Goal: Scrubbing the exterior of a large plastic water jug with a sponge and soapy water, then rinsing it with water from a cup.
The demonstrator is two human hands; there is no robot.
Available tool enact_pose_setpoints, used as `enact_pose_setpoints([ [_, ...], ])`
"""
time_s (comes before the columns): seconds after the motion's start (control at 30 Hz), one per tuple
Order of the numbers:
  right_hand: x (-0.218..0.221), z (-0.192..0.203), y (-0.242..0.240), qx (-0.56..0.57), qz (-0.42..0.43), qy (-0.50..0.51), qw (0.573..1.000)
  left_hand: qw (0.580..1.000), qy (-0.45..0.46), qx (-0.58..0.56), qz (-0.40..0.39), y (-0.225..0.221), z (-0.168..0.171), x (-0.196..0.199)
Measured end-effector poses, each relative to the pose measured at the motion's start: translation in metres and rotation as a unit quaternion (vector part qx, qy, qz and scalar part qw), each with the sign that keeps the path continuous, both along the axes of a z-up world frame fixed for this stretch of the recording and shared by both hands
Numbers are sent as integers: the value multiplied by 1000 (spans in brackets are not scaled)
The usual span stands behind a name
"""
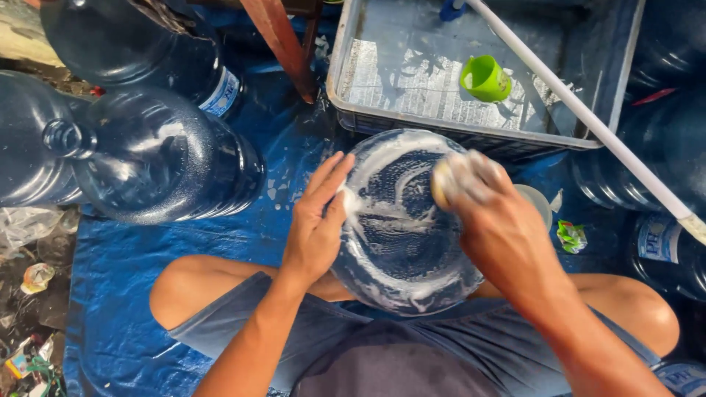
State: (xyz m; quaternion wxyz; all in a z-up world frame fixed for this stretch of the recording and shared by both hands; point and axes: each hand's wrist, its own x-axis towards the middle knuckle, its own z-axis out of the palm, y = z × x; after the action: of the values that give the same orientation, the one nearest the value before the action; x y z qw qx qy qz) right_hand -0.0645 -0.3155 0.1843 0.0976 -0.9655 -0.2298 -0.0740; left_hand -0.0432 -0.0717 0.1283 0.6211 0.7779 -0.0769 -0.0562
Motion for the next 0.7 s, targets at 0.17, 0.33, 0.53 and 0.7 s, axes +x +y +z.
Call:
enact_pose_setpoints([
  [0.17, -13, -1, 44, 165, 96, 69, 979, 1000, -6, 2, -4, -10, -1, 4],
  [0.33, -44, 5, 10, 165, 184, 198, 948, 1000, -2, -31, 2, 15, -8, 11],
  [0.53, -11, -8, 14, -23, -73, 18, 997, 999, -16, 23, -16, -4, 2, 7],
  [0.7, -22, 21, 49, 262, 210, 187, 923, 999, -26, 16, -16, 3, -3, 15],
])
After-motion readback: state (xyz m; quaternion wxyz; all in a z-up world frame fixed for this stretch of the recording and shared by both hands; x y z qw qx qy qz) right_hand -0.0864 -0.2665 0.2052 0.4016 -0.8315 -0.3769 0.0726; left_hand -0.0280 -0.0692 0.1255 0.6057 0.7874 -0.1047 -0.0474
